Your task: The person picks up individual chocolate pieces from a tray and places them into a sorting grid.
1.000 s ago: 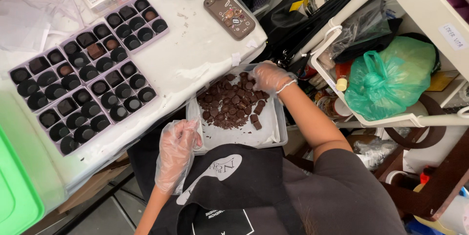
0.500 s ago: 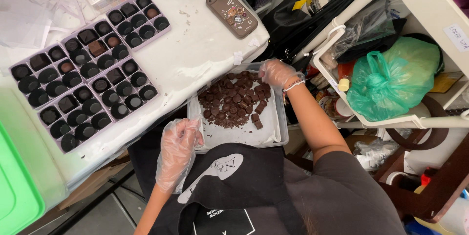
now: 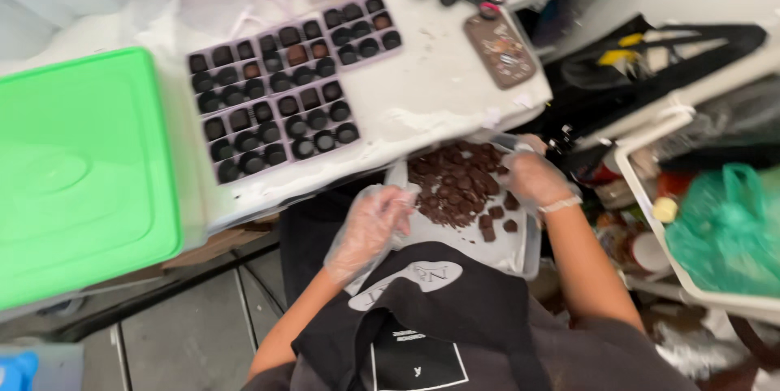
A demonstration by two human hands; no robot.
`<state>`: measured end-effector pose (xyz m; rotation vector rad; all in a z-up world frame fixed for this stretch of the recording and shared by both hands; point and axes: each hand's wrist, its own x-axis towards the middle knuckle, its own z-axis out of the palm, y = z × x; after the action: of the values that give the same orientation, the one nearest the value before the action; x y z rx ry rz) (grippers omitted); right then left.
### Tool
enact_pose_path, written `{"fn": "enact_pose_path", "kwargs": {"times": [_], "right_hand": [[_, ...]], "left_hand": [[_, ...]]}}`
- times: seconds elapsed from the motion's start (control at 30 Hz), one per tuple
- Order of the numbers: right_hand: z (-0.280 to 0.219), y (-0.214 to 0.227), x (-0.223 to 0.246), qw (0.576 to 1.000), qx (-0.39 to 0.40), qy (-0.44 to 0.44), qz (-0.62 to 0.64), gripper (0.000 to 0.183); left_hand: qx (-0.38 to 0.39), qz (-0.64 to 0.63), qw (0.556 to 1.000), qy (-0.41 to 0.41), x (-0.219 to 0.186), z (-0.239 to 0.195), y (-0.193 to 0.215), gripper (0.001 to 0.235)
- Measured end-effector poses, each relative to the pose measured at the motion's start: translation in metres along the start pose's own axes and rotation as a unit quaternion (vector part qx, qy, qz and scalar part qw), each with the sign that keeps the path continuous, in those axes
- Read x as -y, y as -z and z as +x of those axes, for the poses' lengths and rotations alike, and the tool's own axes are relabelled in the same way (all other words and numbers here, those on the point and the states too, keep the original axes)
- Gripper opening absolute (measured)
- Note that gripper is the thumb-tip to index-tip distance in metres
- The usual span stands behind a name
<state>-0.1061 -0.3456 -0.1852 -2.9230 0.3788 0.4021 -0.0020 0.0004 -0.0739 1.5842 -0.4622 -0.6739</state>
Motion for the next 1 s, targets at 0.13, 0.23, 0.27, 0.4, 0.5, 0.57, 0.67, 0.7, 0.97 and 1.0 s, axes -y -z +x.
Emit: {"fn": "enact_pose_path", "kwargs": {"times": [0.13, 0.23, 0.27, 0.4, 0.5, 0.57, 0.67, 0.7, 0.97, 1.0], "right_hand": [[-0.054, 0.096, 0.087, 0.972, -0.064, 0.082, 0.212, 0.037], [-0.066, 0.104, 0.13, 0.897, -0.098, 0.19, 0.386, 0.036], [-0.065, 0.094, 0.137, 0.828, -0.112, 0.271, 0.478, 0.043], [-0.062, 0.114, 0.166, 0.853, -0.227, 0.319, 0.346, 0.032], [-0.06, 0.128, 0.166, 0.809, -0.239, 0.33, 0.424, 0.028], [-0.056, 0.131, 0.172, 0.765, -0.218, 0.344, 0.498, 0.023], [-0.051, 0.135, 0.179, 0.687, -0.19, 0.363, 0.6, 0.017], [-0.053, 0.138, 0.178, 0.687, -0.191, 0.361, 0.601, 0.017], [-0.075, 0.152, 0.203, 0.755, -0.209, 0.245, 0.571, 0.045], [-0.074, 0.153, 0.207, 0.755, -0.21, 0.244, 0.571, 0.045]], "left_hand": [[0.081, -0.042, 0.994, 0.051, -0.032, -0.003, -0.006, 0.027], [0.147, -0.054, 0.987, 0.043, -0.039, -0.006, -0.017, 0.041], [0.17, -0.101, 0.98, 0.029, -0.041, -0.006, -0.023, 0.038], [0.145, -0.222, 0.963, 0.05, -0.016, -0.001, -0.031, 0.033], [0.096, -0.236, 0.966, 0.054, -0.056, -0.011, -0.021, 0.03], [0.075, -0.331, 0.937, 0.086, -0.068, -0.014, -0.018, 0.028], [0.053, -0.378, 0.915, 0.129, -0.04, -0.007, -0.021, 0.021], [0.054, -0.378, 0.915, 0.131, -0.047, -0.008, -0.019, 0.021], [0.057, -0.132, 0.99, 0.011, -0.068, -0.009, -0.013, 0.025], [0.059, -0.132, 0.989, 0.012, -0.055, -0.008, -0.014, 0.025]]}}
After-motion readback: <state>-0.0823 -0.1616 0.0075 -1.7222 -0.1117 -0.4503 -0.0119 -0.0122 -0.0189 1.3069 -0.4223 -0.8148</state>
